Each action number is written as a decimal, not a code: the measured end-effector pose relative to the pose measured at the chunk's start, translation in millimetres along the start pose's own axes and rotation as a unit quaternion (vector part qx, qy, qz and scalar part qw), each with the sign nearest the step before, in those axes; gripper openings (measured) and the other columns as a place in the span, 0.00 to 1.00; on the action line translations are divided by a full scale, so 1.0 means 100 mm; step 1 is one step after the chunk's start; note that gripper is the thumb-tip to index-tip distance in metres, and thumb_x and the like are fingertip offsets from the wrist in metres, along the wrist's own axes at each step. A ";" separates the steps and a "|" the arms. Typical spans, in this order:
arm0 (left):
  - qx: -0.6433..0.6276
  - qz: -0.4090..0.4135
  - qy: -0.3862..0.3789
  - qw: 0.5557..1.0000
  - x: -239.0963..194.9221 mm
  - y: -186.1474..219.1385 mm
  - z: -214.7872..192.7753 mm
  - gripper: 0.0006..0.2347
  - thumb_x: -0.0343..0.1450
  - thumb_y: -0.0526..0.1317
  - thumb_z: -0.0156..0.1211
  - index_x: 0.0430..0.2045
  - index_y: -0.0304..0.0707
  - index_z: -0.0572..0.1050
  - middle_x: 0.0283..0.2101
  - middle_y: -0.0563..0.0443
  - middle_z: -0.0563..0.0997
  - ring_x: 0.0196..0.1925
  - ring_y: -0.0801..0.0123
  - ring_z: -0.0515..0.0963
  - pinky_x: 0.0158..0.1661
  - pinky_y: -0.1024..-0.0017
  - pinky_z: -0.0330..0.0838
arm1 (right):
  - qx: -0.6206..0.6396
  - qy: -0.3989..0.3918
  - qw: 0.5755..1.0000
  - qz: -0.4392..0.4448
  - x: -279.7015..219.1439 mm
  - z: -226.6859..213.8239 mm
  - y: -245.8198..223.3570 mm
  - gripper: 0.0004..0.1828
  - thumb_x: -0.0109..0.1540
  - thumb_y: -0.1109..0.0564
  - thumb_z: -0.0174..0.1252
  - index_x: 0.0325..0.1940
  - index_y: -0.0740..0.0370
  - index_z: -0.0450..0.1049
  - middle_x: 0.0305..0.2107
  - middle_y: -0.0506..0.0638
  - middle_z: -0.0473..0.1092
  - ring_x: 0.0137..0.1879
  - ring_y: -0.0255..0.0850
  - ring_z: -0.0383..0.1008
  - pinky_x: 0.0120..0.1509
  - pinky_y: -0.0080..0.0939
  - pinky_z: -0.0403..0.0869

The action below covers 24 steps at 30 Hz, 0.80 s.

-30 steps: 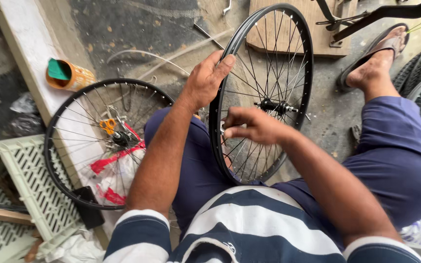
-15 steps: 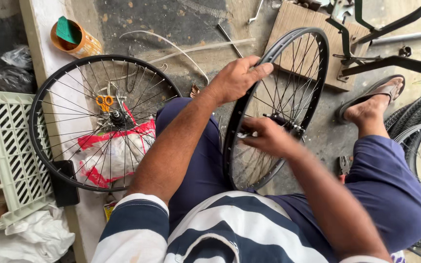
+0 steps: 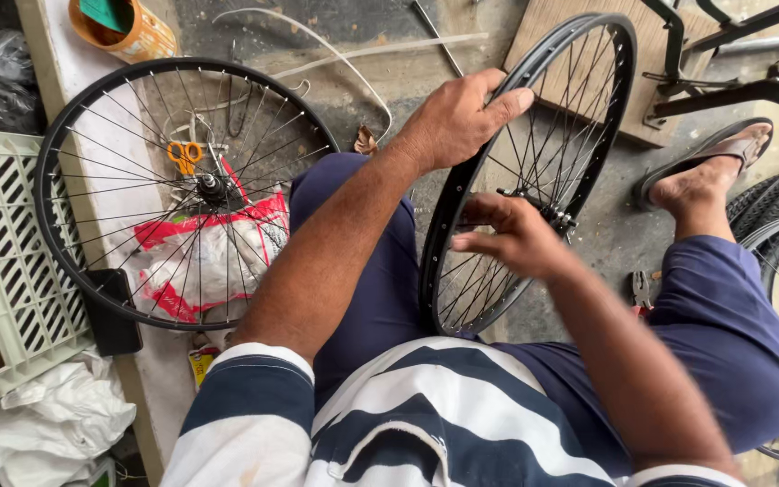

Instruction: The person sits on the ground and uses a small metal tool to adjust the spokes on a bicycle wheel held between their legs. They repeatedly rotate the wheel and tighten or loosen individual spoke nipples to true the wheel.

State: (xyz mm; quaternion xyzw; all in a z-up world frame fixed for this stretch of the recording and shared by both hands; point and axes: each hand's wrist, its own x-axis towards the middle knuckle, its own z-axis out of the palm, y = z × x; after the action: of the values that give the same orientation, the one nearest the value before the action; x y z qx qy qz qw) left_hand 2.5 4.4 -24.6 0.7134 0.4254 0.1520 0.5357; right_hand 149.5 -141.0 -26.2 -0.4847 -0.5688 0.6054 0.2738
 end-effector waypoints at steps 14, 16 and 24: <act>0.071 0.058 0.101 0.991 -0.09 0.12 -0.10 0.24 0.75 0.62 0.52 0.34 0.35 0.77 0.31 0.37 0.80 0.38 0.46 0.80 0.38 0.55 0.72 | -0.107 0.089 0.982 -0.129 -0.10 -0.01 0.09 0.25 0.60 0.47 0.72 0.58 0.59 0.79 0.45 0.52 0.82 0.49 0.39 0.85 0.50 0.41 0.83; 0.075 0.007 0.090 0.993 -0.10 0.11 -0.09 0.24 0.74 0.61 0.48 0.34 0.37 0.77 0.29 0.36 0.80 0.36 0.45 0.82 0.38 0.53 0.72 | -0.047 -0.045 0.993 -0.100 0.09 -0.12 0.11 0.25 0.65 0.49 0.68 0.61 0.63 0.75 0.48 0.53 0.80 0.53 0.43 0.82 0.54 0.44 0.79; 0.135 -0.021 0.098 0.986 -0.01 -0.09 -0.14 0.23 0.75 0.60 0.48 0.35 0.37 0.76 0.28 0.35 0.80 0.36 0.41 0.81 0.38 0.53 0.72 | -0.327 0.196 0.902 -0.204 0.05 0.41 -0.02 0.14 0.57 0.50 0.68 0.40 0.60 0.76 0.29 0.53 0.77 0.36 0.52 0.79 0.41 0.52 0.75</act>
State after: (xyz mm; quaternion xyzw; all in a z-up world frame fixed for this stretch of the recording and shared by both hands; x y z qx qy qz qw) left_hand -11.8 12.7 -27.4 0.7520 0.5069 0.1512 0.3932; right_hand 110.3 -153.8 -29.9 -0.5291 -0.7563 0.2090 0.3232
